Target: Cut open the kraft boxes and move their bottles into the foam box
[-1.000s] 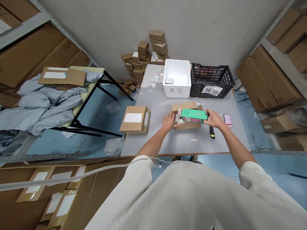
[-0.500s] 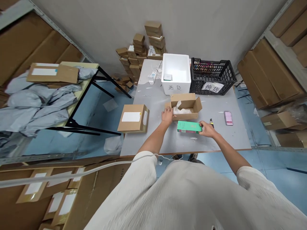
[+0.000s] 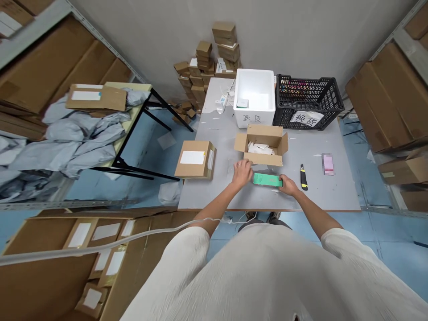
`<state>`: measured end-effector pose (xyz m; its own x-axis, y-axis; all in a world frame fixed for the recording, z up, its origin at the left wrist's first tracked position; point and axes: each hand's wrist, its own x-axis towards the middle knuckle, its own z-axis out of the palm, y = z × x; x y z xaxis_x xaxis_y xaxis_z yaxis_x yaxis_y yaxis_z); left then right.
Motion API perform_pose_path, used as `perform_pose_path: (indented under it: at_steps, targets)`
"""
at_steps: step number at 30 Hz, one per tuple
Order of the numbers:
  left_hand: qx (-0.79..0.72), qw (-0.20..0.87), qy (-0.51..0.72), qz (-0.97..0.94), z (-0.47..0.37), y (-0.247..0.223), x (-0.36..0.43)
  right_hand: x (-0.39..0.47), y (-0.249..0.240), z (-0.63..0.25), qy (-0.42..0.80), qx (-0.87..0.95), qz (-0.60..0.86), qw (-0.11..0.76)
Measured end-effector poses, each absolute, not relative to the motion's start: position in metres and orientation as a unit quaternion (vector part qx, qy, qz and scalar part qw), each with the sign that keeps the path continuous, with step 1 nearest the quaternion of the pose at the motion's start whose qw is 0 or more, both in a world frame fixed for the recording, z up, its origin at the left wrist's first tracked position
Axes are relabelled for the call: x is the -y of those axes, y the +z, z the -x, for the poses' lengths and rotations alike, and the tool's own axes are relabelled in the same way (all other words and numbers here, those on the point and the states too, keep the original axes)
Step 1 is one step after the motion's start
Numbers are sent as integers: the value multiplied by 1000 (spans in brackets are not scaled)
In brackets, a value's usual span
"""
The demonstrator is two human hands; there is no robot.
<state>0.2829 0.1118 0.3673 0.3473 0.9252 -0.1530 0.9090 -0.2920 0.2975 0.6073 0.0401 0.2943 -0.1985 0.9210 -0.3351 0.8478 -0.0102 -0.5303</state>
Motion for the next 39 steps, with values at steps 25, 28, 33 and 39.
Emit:
perform_pose_path:
  at_steps: [25,28,33,39]
  targets:
    - [-612,204,17,-764,-295,365,-141,-153,325,-573,505,485,616,360]
    - [-608,221,-10,-763,-291,357,-143,-167,327,-560,507,492,604,368]
    - [-603,224,-24,-765,-278,345,-156,-187,331,-554,507,491,611,359]
    - [-605,212,-21,-767,-282,355,-165,-184,335,-565,482,489,654,317]
